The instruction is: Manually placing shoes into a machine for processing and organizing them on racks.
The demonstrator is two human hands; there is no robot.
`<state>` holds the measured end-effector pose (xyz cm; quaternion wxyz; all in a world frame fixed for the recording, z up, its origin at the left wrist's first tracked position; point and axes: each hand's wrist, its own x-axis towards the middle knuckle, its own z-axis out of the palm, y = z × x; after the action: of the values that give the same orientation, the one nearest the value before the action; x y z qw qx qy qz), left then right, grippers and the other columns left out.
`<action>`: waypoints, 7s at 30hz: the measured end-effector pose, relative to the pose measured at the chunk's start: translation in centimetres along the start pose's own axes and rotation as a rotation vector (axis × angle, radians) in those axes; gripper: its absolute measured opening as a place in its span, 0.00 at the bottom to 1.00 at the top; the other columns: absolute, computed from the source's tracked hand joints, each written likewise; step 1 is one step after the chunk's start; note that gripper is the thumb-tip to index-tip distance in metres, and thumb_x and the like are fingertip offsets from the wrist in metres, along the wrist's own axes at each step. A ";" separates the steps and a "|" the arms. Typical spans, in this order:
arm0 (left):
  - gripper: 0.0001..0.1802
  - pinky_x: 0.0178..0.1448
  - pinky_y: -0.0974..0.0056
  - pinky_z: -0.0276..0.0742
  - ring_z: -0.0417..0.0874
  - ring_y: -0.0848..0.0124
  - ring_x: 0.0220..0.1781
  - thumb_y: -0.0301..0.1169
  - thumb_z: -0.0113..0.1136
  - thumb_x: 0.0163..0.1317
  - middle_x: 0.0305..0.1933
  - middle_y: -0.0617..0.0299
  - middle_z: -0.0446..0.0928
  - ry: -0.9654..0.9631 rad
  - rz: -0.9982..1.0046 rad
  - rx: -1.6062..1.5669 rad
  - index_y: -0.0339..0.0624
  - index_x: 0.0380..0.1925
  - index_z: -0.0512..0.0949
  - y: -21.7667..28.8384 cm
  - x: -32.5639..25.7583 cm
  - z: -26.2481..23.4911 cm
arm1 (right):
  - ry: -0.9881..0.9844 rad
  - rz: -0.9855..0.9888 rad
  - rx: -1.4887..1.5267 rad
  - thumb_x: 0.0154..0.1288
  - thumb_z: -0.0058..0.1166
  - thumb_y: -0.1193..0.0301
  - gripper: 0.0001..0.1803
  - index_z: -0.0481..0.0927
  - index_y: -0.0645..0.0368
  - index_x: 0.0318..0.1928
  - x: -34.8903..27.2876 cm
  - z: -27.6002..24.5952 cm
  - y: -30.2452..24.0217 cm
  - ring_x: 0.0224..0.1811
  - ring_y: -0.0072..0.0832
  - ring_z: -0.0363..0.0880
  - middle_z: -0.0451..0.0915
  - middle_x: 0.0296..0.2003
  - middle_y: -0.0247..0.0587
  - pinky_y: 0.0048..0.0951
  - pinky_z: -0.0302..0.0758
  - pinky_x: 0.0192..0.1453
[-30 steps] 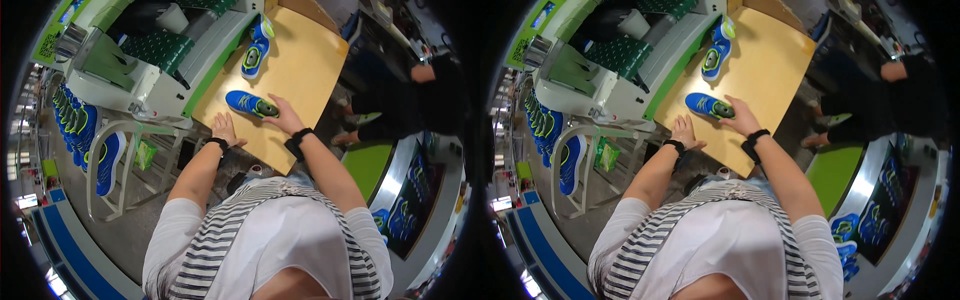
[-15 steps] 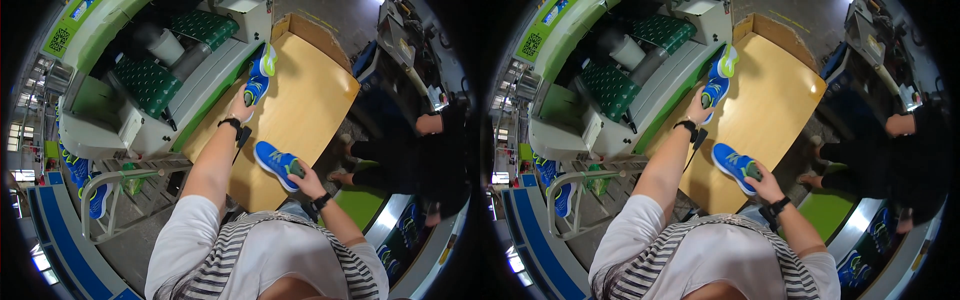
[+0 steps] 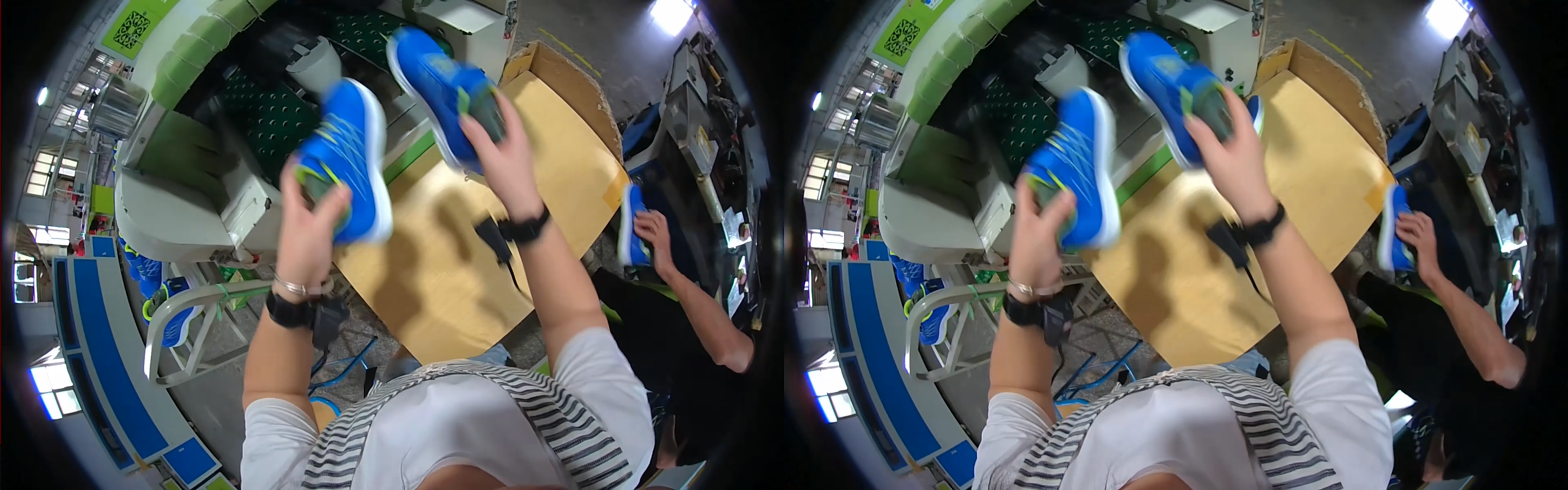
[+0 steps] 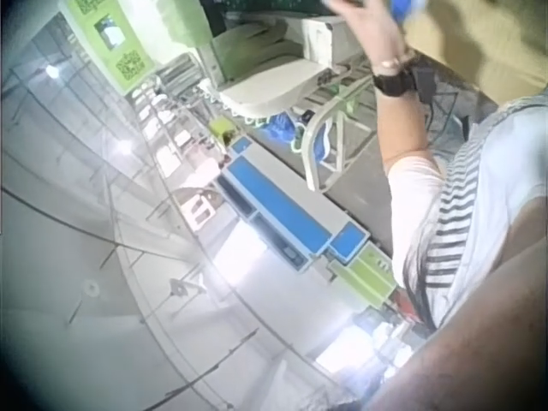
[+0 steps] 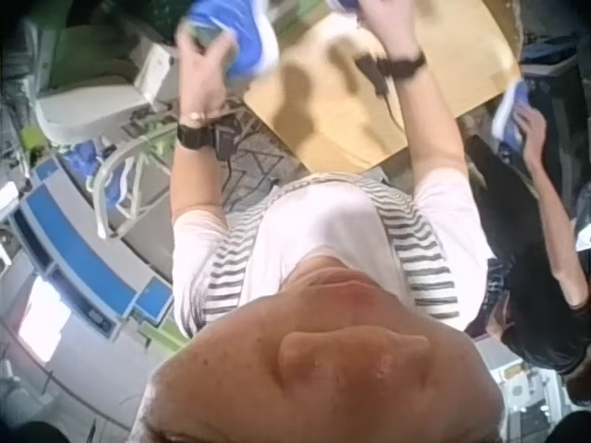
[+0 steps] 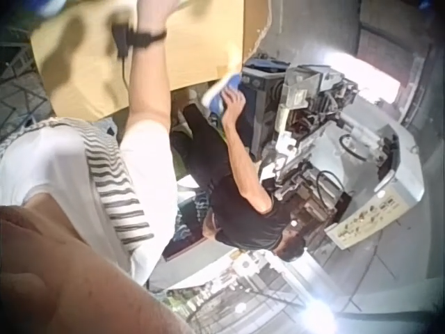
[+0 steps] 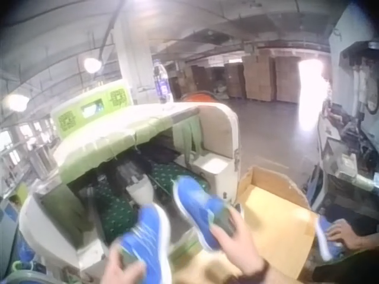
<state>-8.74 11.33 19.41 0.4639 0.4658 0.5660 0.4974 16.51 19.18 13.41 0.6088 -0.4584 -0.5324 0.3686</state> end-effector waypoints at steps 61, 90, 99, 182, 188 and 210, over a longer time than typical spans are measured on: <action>0.40 0.70 0.52 0.59 0.66 0.49 0.67 0.30 0.75 0.36 0.66 0.51 0.66 -0.800 0.877 1.213 0.48 0.56 0.72 -15.7 -6.3 4.5 | -0.364 0.507 -0.092 0.46 0.51 0.81 0.45 0.58 0.52 0.71 -15.5 -9.1 10.3 0.68 0.44 0.62 0.64 0.63 0.54 0.35 0.58 0.72; 0.45 0.59 0.65 0.72 0.75 0.66 0.53 0.18 0.58 0.49 0.54 0.56 0.71 0.095 0.088 -0.224 0.38 0.69 0.51 -0.9 -3.7 -0.6 | -0.084 -0.034 -0.009 0.57 0.61 0.77 0.30 0.62 0.57 0.58 -6.4 0.1 -1.7 0.45 0.28 0.76 0.76 0.43 0.45 0.29 0.74 0.50; 0.46 0.72 0.56 0.58 0.57 0.52 0.72 0.48 0.60 0.64 0.73 0.39 0.49 0.676 0.256 0.531 0.30 0.70 0.50 -3.4 11.6 -5.2 | -0.140 -0.426 -0.646 0.59 0.60 0.64 0.36 0.62 0.45 0.68 11.5 11.9 4.6 0.63 0.58 0.67 0.66 0.63 0.61 0.48 0.64 0.67; 0.44 0.74 0.46 0.53 0.52 0.40 0.74 0.51 0.67 0.55 0.73 0.33 0.49 -1.627 0.840 0.699 0.41 0.66 0.64 -20.3 -52.1 18.2 | 1.952 0.619 -0.316 0.57 0.65 0.51 0.39 0.69 0.71 0.57 -98.2 -18.6 -12.5 0.52 0.46 0.75 0.75 0.48 0.57 0.39 0.70 0.57; 0.62 0.73 0.43 0.53 0.50 0.39 0.75 0.55 0.74 0.44 0.73 0.33 0.46 -1.735 0.904 0.533 0.53 0.74 0.47 -16.9 -73.7 26.5 | 1.930 0.681 -0.418 0.52 0.69 0.50 0.45 0.65 0.72 0.59 -96.2 -18.7 -13.9 0.59 0.52 0.69 0.68 0.55 0.62 0.43 0.67 0.62; 0.39 0.60 0.64 0.77 0.77 0.68 0.59 0.30 0.61 0.58 0.62 0.58 0.72 -2.048 -0.907 0.116 0.43 0.70 0.56 -16.0 -65.6 26.2 | 1.882 0.228 0.318 0.60 0.63 0.68 0.33 0.63 0.66 0.61 -96.6 -19.4 -19.1 0.54 0.30 0.73 0.73 0.53 0.44 0.30 0.71 0.58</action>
<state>25.02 -51.29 5.63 0.8266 0.4268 0.0572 -0.3622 19.32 -80.45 1.33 0.8023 -0.5274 0.2784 -0.0256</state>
